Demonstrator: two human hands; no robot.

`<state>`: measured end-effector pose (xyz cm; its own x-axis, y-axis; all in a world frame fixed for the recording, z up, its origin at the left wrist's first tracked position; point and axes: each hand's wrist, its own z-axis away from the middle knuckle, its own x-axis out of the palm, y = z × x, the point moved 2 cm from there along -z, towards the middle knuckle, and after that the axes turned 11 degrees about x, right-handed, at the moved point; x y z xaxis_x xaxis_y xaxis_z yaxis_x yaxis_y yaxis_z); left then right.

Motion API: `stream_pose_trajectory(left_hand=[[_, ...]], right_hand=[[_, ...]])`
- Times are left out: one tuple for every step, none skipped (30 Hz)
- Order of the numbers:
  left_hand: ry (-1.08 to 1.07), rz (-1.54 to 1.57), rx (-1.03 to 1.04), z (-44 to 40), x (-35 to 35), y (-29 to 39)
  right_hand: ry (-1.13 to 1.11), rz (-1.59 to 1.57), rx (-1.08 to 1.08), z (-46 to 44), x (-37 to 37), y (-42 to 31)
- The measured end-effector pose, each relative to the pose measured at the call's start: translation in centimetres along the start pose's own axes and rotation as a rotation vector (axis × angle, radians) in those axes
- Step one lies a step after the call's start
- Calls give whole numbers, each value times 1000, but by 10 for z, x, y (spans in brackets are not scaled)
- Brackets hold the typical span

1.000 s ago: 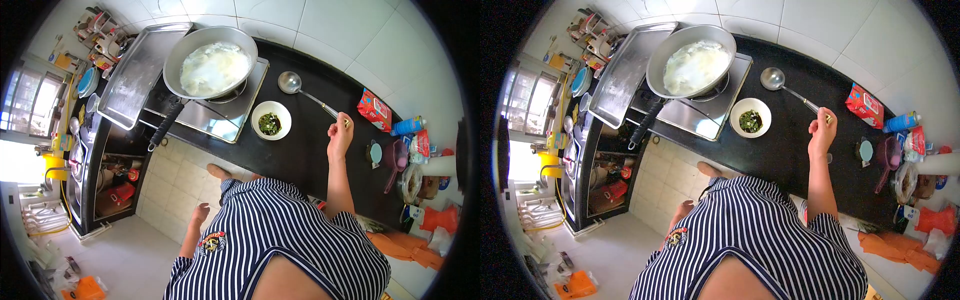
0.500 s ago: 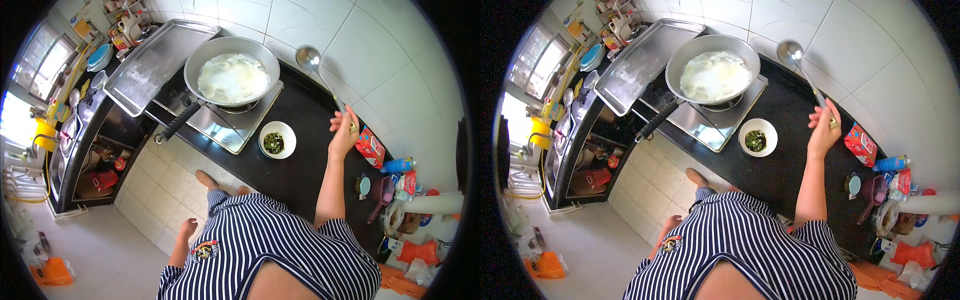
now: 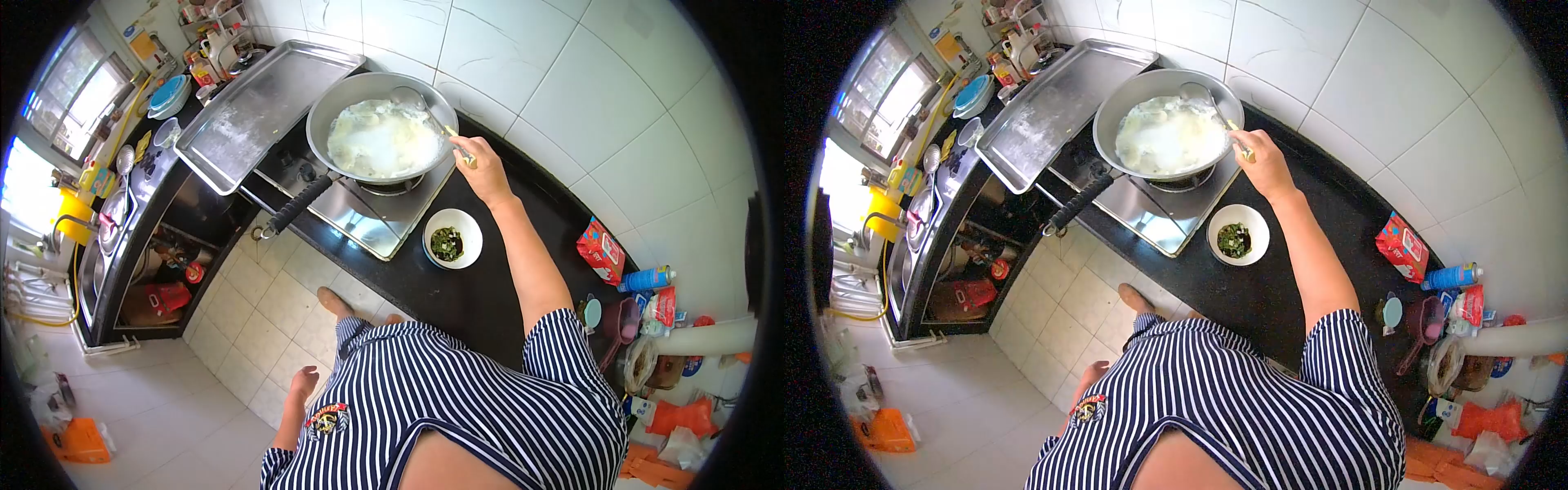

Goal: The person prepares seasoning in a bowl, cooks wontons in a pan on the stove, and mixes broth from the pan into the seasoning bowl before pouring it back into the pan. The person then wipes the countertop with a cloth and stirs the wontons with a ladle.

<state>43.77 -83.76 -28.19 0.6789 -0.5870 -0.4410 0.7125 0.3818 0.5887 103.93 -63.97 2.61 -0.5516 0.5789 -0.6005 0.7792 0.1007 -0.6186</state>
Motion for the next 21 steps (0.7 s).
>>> stream_pose_trajectory(left_hand=[[-11,-53,14,1,-1,6],[-23,-106,29,2,-2,12],[-28,-107,30,-3,-1,6],[-27,-133,26,-9,0,-3],[-26,-159,24,-14,2,-12],[-32,-161,25,-14,1,-11],[-47,-208,25,-11,-3,2],[-62,-254,26,-8,-7,14],[-66,-256,29,-8,-10,24],[-69,-283,27,-9,-12,33],[-71,-308,25,-10,-12,38],[-72,-306,28,-20,-9,25],[-75,-309,102,-38,-2,0],[-77,-311,177,-53,3,-19],[-77,-309,177,-60,5,-29],[-98,-324,263,-64,8,-32],[-118,-337,348,-68,10,-35],[-115,-334,347,-61,10,-22],[-84,-286,224,-45,8,8],[-52,-237,101,-35,7,25],[-50,-237,100,-34,8,25]], right_hand=[[0,2,3,3,-3,-5],[84,7,37,6,-7,-8],[167,14,71,9,-12,-12],[266,-29,103,10,-16,-18],[267,-23,107,12,-21,-22],[278,-68,231,14,-27,-23],[291,-112,354,16,-30,-22],[289,-158,417,16,-31,-19],[292,-153,418,16,-36,-26],[257,-237,548,15,-40,-39],[221,-322,676,14,-42,-48],[222,-320,674,12,-42,-52],[209,-378,722,10,-41,-55],[196,-437,770,9,-40,-55],[196,-436,768,7,-38,-53],[162,-526,783,6,-32,-49],[126,-615,796,4,-27,-46],[115,-636,791,2,-22,-46],[112,-637,790,-1,-18,-49],[111,-653,771,-3,-13,-53],[110,-668,752,-5,-9,-57]])
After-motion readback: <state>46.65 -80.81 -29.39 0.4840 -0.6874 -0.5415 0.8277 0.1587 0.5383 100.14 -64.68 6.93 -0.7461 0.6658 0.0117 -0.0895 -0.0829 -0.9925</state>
